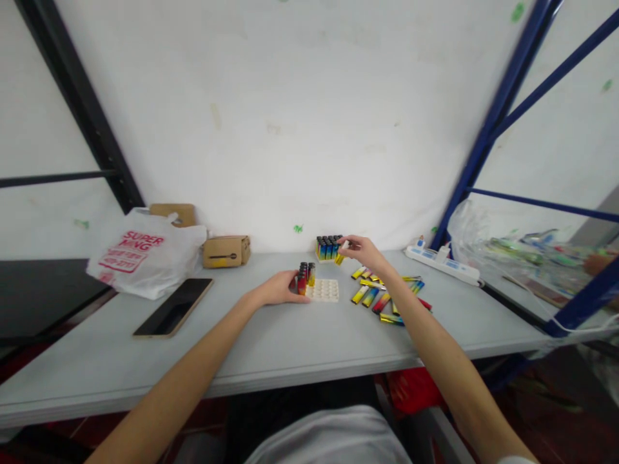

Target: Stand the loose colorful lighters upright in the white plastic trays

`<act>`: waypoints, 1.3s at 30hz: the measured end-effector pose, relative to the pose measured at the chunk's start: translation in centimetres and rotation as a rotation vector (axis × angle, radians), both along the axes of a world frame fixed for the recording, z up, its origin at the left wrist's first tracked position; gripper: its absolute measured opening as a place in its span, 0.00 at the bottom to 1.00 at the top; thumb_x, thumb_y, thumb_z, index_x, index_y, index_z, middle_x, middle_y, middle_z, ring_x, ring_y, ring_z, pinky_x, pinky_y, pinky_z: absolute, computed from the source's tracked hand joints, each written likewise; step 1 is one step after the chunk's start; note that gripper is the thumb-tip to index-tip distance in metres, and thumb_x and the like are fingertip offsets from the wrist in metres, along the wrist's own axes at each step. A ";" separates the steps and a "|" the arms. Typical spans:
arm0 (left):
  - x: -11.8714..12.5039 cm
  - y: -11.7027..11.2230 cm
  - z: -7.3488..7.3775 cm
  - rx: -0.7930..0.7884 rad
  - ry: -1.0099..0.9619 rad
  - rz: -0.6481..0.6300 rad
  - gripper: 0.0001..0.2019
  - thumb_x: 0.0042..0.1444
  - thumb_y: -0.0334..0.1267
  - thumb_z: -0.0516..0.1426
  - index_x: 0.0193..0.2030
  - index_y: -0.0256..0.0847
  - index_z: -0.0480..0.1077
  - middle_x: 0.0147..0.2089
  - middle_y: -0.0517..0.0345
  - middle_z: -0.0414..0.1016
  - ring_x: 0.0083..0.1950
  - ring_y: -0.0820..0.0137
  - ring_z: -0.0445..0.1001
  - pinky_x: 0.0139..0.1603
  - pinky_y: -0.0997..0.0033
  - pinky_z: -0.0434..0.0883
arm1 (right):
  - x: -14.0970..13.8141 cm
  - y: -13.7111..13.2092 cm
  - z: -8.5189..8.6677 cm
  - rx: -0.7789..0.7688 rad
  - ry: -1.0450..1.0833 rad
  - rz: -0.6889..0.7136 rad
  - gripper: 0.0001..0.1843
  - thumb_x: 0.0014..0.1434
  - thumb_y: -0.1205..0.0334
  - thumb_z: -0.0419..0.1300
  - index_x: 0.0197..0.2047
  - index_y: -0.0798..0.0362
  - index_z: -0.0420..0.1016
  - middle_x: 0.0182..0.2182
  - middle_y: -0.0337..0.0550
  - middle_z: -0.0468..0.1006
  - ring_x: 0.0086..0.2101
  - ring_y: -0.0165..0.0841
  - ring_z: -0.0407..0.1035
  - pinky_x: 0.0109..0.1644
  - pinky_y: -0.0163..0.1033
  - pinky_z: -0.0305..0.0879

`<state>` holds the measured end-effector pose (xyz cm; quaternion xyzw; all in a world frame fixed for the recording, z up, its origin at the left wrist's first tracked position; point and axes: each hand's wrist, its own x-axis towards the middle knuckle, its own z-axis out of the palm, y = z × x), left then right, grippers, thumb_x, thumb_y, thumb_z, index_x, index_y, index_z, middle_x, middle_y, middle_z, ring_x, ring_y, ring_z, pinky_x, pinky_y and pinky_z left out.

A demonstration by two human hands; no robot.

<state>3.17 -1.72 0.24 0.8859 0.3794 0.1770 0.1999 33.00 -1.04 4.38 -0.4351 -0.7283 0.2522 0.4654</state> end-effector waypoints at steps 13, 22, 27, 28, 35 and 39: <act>0.1 -0.2 0.1 -0.042 -0.070 0.000 0.35 0.38 0.63 0.66 0.48 0.39 0.73 0.40 0.53 0.77 0.40 0.59 0.73 0.41 0.66 0.67 | -5.3 -1.8 -4.3 -0.214 0.260 0.159 0.24 0.59 0.35 0.56 0.36 0.49 0.61 0.25 0.32 0.69 0.20 0.26 0.58 0.24 0.32 0.55; 0.1 -0.1 0.1 -0.003 -0.027 0.008 0.35 0.39 0.65 0.65 0.45 0.37 0.73 0.38 0.53 0.77 0.37 0.60 0.73 0.37 0.66 0.65 | -7.2 -3.2 -4.5 -0.394 0.396 0.019 0.33 0.60 0.29 0.47 0.22 0.50 0.58 0.15 0.29 0.46 0.16 0.25 0.40 0.20 0.34 0.36; 0.1 -0.2 0.2 -0.007 -0.011 0.021 0.35 0.40 0.65 0.64 0.46 0.37 0.73 0.40 0.52 0.78 0.37 0.59 0.73 0.37 0.66 0.66 | -7.9 -3.7 -4.8 -0.408 0.383 -0.025 0.27 0.63 0.41 0.45 0.19 0.48 0.52 0.13 0.31 0.48 0.15 0.26 0.41 0.19 0.35 0.38; 0.1 -0.2 0.2 -0.014 -0.020 0.020 0.35 0.40 0.64 0.65 0.47 0.37 0.73 0.40 0.52 0.78 0.38 0.59 0.73 0.37 0.66 0.66 | -8.0 -3.7 -4.8 -0.407 0.383 -0.025 0.25 0.63 0.43 0.45 0.19 0.48 0.52 0.13 0.31 0.48 0.15 0.26 0.41 0.19 0.35 0.38; 0.1 -0.3 0.3 -0.031 -0.046 0.020 0.36 0.39 0.63 0.66 0.49 0.37 0.73 0.40 0.51 0.79 0.41 0.57 0.74 0.39 0.66 0.67 | -8.2 -3.7 -5.1 -0.384 0.361 0.004 0.24 0.63 0.46 0.44 0.20 0.49 0.54 0.14 0.32 0.51 0.15 0.26 0.43 0.18 0.34 0.39; 0.1 -0.3 0.3 -0.040 -0.041 0.015 0.36 0.39 0.63 0.66 0.49 0.37 0.73 0.41 0.51 0.79 0.41 0.57 0.74 0.40 0.66 0.67 | -8.0 -3.3 -5.4 -0.353 0.327 0.026 0.29 0.64 0.38 0.42 0.21 0.50 0.59 0.15 0.32 0.50 0.15 0.27 0.44 0.19 0.35 0.41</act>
